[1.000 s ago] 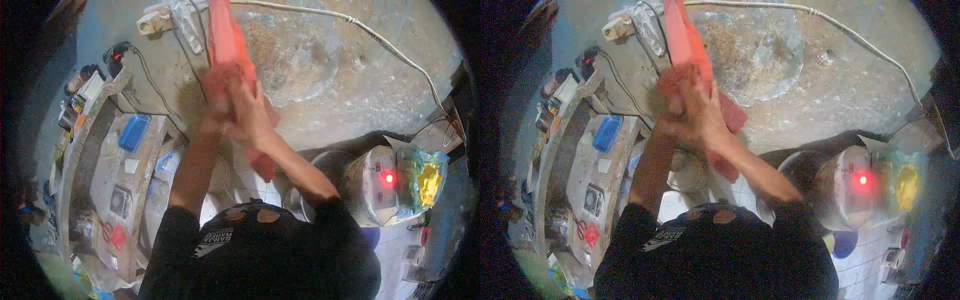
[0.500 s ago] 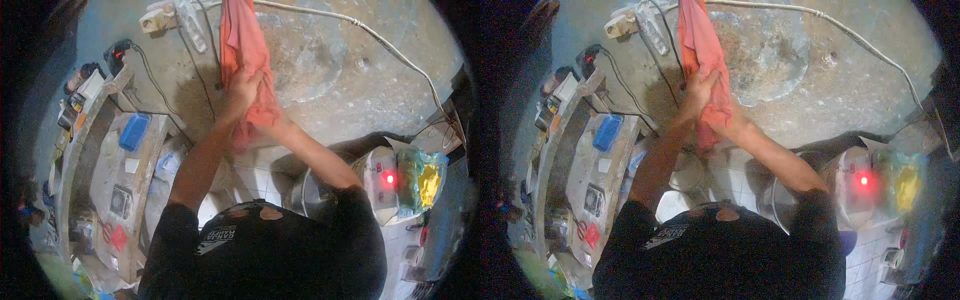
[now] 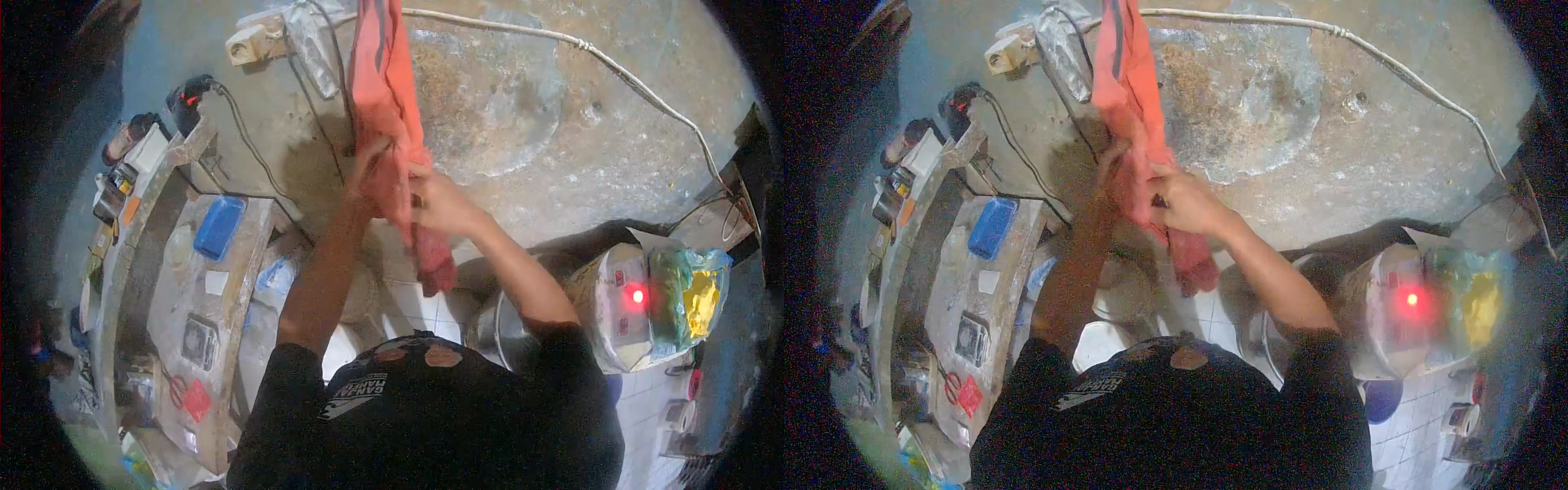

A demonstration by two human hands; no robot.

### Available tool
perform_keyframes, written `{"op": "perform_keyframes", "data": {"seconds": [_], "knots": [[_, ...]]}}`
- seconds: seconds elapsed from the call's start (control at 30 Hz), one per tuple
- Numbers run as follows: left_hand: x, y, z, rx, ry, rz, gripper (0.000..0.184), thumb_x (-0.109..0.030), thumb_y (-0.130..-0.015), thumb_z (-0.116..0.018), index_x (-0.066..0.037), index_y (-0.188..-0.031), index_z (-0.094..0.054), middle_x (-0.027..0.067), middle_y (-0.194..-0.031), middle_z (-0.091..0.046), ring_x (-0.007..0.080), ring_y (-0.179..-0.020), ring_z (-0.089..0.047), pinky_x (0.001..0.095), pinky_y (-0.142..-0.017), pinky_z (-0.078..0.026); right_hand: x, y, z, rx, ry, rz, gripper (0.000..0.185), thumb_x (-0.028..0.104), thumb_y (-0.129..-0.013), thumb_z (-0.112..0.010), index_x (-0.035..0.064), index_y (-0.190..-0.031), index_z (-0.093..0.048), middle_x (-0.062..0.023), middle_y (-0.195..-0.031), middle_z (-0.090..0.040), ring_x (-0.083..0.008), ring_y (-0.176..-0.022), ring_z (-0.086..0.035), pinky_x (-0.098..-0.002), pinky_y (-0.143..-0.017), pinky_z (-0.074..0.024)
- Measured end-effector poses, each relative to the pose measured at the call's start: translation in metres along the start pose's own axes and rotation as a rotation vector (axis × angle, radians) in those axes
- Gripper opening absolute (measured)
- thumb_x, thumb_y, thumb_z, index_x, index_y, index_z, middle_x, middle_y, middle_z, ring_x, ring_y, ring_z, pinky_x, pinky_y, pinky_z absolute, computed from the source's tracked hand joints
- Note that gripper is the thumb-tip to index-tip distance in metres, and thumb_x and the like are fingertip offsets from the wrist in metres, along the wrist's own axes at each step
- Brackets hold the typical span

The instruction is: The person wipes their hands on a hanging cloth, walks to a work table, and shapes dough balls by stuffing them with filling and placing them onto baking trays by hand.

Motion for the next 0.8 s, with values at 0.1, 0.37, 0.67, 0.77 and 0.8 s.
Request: {"op": "perform_keyframes", "data": {"seconds": [0.1, 0.37, 0.67, 0.77, 0.8], "knots": [[0.0, -0.001, 0.002, 0.004, -0.025, -0.039, 0.029, -0.02, -0.099, -0.061, -0.005, -0.123, -0.064, 0.007, -0.109, -0.067, 0.0218, -0.096, -0.065, 0.035, -0.087, -0.051, -0.005, -0.008, 0.004, 0.23, -0.706, -0.296, 0.017, 0.018, -0.091, -0.072, 0.003, -0.098, -0.073, -0.0097, -0.119, -0.07, -0.0255, -0.105, -0.067, -0.0408, -0.091, -0.0531], [-0.002, -0.01, -0.019, -0.292, -0.209, -0.547, 0.034, -0.01, -0.098, -0.059, -0.002, -0.131, -0.06, 0.0121, -0.12, -0.067, 0.0257, -0.103, -0.065, 0.0389, -0.094, -0.05, 0.05, -0.005, -0.007, -0.649, -1.447, -0.718, 0.031, 0.031, -0.102, -0.062, 0.0003, -0.105, -0.069, -0.0076, -0.093, -0.072, -0.0164, -0.083, -0.067, -0.0347, -0.076, -0.0551], [0.015, 0.033, -0.056, -0.183, -0.555, -0.52, 0.031, -0.003, -0.103, -0.047, -0.002, -0.133, -0.057, 0.0075, -0.112, -0.066, 0.0156, -0.096, -0.062, 0.0319, -0.087, -0.05, 0.002, -0.04, -0.017, -0.846, -0.364, -0.388, 0.026, 0.021, -0.103, -0.059, 0.0006, -0.117, -0.065, -0.0066, -0.104, -0.069, -0.0162, -0.097, -0.064, -0.032, -0.089, -0.0507], [0.023, 0.033, -0.048, -0.009, -0.265, -0.267, 0.049, -0.009, -0.104, -0.049, -0.002, -0.152, -0.04, 0.0154, -0.146, -0.052, 0.0261, -0.131, -0.053, 0.0368, -0.112, -0.04, -0.064, -0.054, -0.01, -0.572, -0.733, -0.476, 0.027, 0.02, -0.102, -0.058, 0.0012, -0.12, -0.064, -0.0104, -0.114, -0.068, -0.0202, -0.106, -0.064, -0.0378, -0.093, -0.0512], [0.031, 0.04, -0.044, -0.021, -0.264, -0.267, 0.049, -0.009, -0.104, -0.049, -0.002, -0.152, -0.04, 0.0154, -0.146, -0.052, 0.0261, -0.131, -0.053, 0.0368, -0.112, -0.04, -0.081, -0.057, -0.009, -0.505, -0.63, -0.435, 0.027, 0.019, -0.101, -0.059, 0.0013, -0.121, -0.064, -0.0115, -0.113, -0.069, -0.0203, -0.104, -0.066, -0.0393, -0.089, -0.053]]}}
Point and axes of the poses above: each hand's wrist, its own y-axis away from the middle knuckle, its own z-axis out of the back of the hand, x = y × z, the point moved 1 cm from there along -y, towards the middle knuckle
